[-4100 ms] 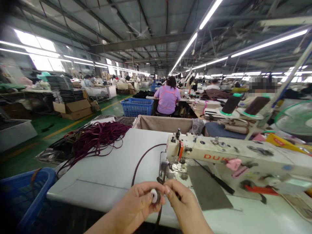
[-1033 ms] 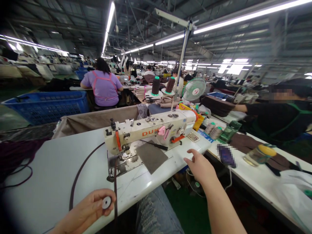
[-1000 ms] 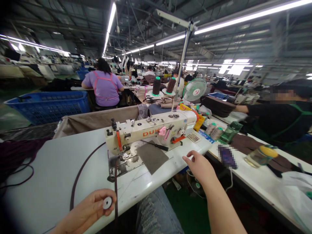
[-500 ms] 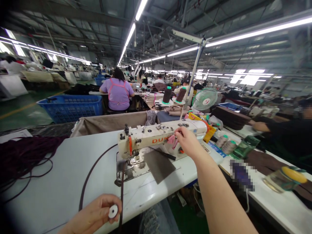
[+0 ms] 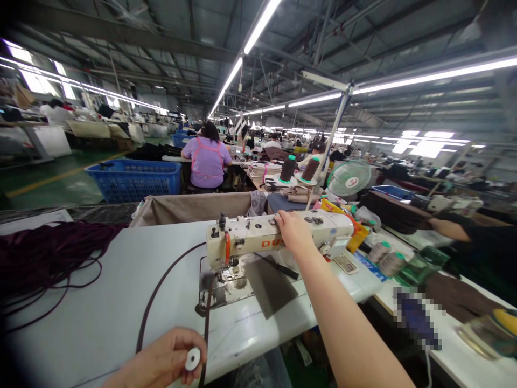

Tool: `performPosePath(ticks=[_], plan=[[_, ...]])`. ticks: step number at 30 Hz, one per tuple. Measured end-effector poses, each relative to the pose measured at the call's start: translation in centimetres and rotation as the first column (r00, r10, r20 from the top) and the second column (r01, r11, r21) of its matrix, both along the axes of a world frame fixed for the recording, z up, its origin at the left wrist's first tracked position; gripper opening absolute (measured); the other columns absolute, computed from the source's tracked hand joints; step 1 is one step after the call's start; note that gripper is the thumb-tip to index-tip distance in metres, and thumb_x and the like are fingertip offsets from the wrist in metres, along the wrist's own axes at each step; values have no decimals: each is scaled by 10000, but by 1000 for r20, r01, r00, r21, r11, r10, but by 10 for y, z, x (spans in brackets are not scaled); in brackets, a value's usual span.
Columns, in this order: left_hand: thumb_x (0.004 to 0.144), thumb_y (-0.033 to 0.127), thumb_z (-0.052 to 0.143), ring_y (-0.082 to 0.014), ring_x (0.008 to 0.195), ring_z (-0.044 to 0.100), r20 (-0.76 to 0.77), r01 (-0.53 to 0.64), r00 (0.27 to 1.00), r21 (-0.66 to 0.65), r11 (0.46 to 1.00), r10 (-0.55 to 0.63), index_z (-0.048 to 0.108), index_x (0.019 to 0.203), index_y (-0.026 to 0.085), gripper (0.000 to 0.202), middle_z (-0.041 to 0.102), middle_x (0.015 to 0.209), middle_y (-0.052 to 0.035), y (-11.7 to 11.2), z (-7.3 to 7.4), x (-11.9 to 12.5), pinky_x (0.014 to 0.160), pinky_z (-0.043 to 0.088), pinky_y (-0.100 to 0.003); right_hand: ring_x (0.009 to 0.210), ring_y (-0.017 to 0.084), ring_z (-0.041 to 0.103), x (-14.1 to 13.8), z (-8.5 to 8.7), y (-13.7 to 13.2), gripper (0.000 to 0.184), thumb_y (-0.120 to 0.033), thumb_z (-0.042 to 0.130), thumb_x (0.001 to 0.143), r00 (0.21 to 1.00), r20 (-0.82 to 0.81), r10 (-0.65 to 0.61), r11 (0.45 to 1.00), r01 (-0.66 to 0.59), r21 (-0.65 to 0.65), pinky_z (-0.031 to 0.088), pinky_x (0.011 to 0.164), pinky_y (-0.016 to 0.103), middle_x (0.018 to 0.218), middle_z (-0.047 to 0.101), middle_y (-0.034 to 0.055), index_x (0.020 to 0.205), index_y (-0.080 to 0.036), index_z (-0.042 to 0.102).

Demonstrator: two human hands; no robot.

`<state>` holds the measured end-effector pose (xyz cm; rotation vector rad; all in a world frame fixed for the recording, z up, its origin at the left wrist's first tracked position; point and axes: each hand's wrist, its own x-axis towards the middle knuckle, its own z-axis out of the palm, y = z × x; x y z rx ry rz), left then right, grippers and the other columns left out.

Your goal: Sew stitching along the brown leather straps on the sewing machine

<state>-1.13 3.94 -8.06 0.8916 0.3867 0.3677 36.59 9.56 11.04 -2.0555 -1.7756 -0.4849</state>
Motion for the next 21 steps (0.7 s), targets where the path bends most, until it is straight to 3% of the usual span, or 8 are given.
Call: performPosePath(ticks=[8,15,19,21], plan=[[672,601,938,-151,662,643,-30,-2,1000,2,1000,2,811,934,100,579,757,801,-136,1,2,4,652,473,-243,1320,287,597,-2,-6,-6,476,-352,336,1101,983,150,105,994,-108,12,404,1192,448,1352,692,152,1370,-130,659],[671,638,925,-147,672,631,-33,30,999,23,999,-29,805,943,105,611,749,813,-132,1,3,5,663,466,-247,1448,327,491,-5,-14,-15,623,-496,314,1105,966,237,102,995,-95,-42,387,1207,489,1487,587,201,1507,-71,528],[673,604,937,-135,668,617,-7,35,999,31,999,-35,813,928,104,576,749,800,-128,0,5,6,664,449,-233,1489,333,440,-3,-9,-18,716,-568,281,1092,977,151,150,988,-142,-64,349,1237,504,1531,539,217,1524,-38,493],[677,589,940,-129,662,607,3,39,999,41,998,-39,816,925,108,555,755,800,-126,0,6,5,661,439,-227,1487,319,442,1,-6,-27,714,-582,268,1083,985,45,167,985,-169,30,346,1239,498,1520,554,206,1502,-61,519]])
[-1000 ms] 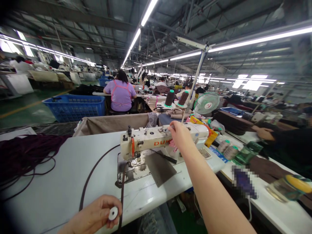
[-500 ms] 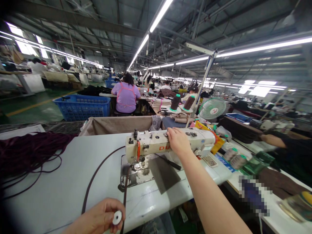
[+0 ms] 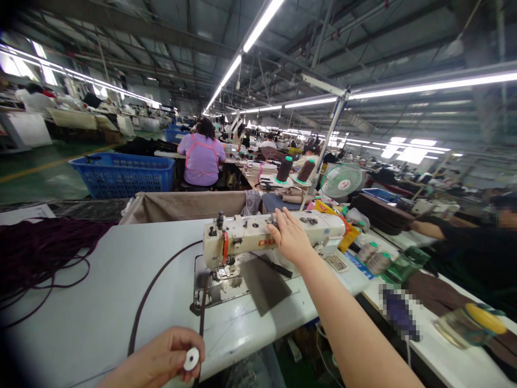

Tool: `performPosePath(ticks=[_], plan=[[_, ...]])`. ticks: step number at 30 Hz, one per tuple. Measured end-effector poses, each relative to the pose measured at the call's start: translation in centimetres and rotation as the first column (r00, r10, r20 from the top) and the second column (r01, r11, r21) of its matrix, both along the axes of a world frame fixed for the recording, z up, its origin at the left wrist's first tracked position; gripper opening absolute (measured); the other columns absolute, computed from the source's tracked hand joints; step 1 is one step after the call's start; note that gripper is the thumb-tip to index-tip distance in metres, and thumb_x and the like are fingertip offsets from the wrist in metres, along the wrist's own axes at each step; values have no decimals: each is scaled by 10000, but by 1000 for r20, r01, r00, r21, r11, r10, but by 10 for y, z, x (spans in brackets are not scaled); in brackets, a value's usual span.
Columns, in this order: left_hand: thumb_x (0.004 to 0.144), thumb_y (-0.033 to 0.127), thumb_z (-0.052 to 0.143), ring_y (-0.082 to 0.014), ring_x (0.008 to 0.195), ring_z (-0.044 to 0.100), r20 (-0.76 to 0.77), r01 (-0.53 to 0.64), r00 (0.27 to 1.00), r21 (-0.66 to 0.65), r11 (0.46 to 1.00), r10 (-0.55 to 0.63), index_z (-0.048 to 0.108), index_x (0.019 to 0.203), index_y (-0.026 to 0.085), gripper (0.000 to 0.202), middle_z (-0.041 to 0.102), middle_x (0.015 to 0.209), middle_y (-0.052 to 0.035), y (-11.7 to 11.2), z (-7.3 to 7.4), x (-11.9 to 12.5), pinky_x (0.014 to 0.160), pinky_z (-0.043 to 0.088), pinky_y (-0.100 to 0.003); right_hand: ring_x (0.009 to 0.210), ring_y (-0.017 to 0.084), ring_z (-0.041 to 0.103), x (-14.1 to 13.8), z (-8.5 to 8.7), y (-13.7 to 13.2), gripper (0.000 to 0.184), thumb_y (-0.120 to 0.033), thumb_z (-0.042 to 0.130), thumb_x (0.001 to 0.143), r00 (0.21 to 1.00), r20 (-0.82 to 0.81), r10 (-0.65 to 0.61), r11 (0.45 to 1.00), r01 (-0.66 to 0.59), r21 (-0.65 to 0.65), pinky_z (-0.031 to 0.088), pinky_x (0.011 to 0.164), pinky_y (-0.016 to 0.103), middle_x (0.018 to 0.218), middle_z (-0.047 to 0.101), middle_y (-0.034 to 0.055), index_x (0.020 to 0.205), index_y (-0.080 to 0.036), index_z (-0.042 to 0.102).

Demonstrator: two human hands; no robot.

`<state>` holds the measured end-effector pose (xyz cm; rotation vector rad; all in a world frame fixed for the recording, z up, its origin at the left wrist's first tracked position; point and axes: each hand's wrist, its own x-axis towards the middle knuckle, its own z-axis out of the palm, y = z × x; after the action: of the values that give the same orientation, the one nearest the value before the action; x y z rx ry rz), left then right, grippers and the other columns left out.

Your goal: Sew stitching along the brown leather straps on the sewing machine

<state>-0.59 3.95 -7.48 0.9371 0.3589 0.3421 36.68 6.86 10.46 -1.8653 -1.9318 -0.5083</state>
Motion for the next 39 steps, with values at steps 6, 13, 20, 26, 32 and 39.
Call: performPosePath(ticks=[6,13,20,26,32,39], plan=[[662,611,935,-137,670,609,6,64,998,57,996,-65,838,961,95,604,780,836,-147,0,3,-2,663,428,-226,1090,342,692,11,-22,-55,582,-664,454,983,481,-826,-294,872,488,-26,553,879,435,1043,751,195,1125,-158,705],[657,649,923,-152,689,605,0,75,997,61,995,-76,841,1002,76,674,779,849,-164,3,3,0,680,419,-246,795,226,717,15,-40,-74,536,-631,561,926,392,-881,-267,959,195,-203,452,518,242,941,742,159,1089,-142,708],[783,518,902,-123,749,597,-29,-141,990,-145,979,139,814,1076,110,510,745,937,-125,1,3,4,741,433,-247,804,243,673,39,23,-48,230,-322,544,949,685,-384,-619,783,579,-229,482,710,308,793,695,120,872,-159,686],[821,482,881,-161,871,619,-10,-231,972,-204,952,234,807,1121,85,503,718,1018,-146,2,2,7,855,470,-285,1007,281,689,-1,61,-12,254,-218,502,966,857,52,-512,820,506,-269,465,857,340,1043,739,172,1005,-160,746],[785,412,921,-142,754,608,65,-169,981,-151,974,180,812,1038,93,422,721,917,-131,0,0,3,695,417,-255,930,173,686,-21,76,15,164,-227,628,913,949,188,-253,857,311,-412,446,777,223,1051,763,50,905,-225,792],[790,386,916,-191,856,684,103,-239,962,-133,962,253,819,1065,128,389,745,949,-131,3,-4,0,751,443,-272,1005,256,706,-20,82,30,205,-200,627,901,896,254,-363,821,437,-367,498,846,288,1061,765,159,976,-152,812]])
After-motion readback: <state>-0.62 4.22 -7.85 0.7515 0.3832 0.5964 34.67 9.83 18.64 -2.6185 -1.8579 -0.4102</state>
